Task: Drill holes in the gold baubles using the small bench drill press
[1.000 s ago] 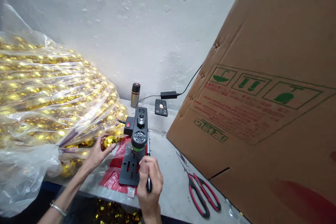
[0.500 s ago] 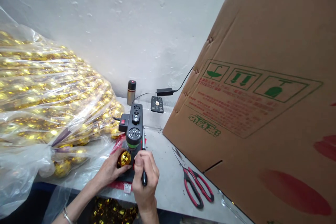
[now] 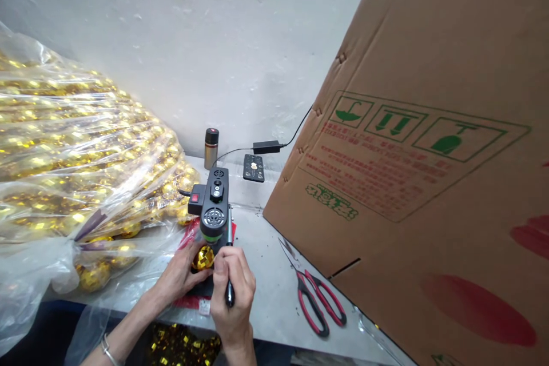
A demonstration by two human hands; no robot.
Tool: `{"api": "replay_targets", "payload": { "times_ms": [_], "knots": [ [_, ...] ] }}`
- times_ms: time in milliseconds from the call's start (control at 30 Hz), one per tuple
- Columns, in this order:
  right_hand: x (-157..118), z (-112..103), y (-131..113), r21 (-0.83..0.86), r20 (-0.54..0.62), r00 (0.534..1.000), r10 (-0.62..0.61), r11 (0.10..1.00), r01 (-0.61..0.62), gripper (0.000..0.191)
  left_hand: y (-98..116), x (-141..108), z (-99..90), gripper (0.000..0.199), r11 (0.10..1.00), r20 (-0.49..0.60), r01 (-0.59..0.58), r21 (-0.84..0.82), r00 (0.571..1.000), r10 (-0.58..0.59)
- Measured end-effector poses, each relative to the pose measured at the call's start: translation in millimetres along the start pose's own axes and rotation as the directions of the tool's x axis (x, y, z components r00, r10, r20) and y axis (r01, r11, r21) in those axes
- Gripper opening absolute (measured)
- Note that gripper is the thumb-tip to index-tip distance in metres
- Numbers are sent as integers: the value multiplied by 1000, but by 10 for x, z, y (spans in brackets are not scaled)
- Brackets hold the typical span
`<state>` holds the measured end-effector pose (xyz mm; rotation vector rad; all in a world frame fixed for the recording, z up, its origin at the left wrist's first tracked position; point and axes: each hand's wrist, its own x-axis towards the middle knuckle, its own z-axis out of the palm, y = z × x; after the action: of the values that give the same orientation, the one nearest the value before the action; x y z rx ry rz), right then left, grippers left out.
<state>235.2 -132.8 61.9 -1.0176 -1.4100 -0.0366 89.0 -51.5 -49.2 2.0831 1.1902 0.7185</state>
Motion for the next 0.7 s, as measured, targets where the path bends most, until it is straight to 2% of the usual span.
{"api": "replay_targets", "payload": {
  "times_ms": [100,200,400,533,700],
  "knots": [
    [14,16,-22,9,-22,999,29,1000,-29,26,-58,-13,52,57,999,-70,16,-37,997,-19],
    [68,34,-62,20,-49,996,69,997,-68,28,-86,-6,93,54,999,-105,-32,-34,994,28],
    [233,15,-118,20,-39,995,93,996,-92,29,-42,-6,99,53,992,-61,-92,80,993,97],
    [278,-4,-125,27,-20,997,70,997,-69,29,9,10,91,50,991,-25,-103,86,994,106],
    [221,-21,-115,12,-5,999,49,999,-49,27,6,31,185,41,997,-81,-59,49,995,62]
  ]
}}
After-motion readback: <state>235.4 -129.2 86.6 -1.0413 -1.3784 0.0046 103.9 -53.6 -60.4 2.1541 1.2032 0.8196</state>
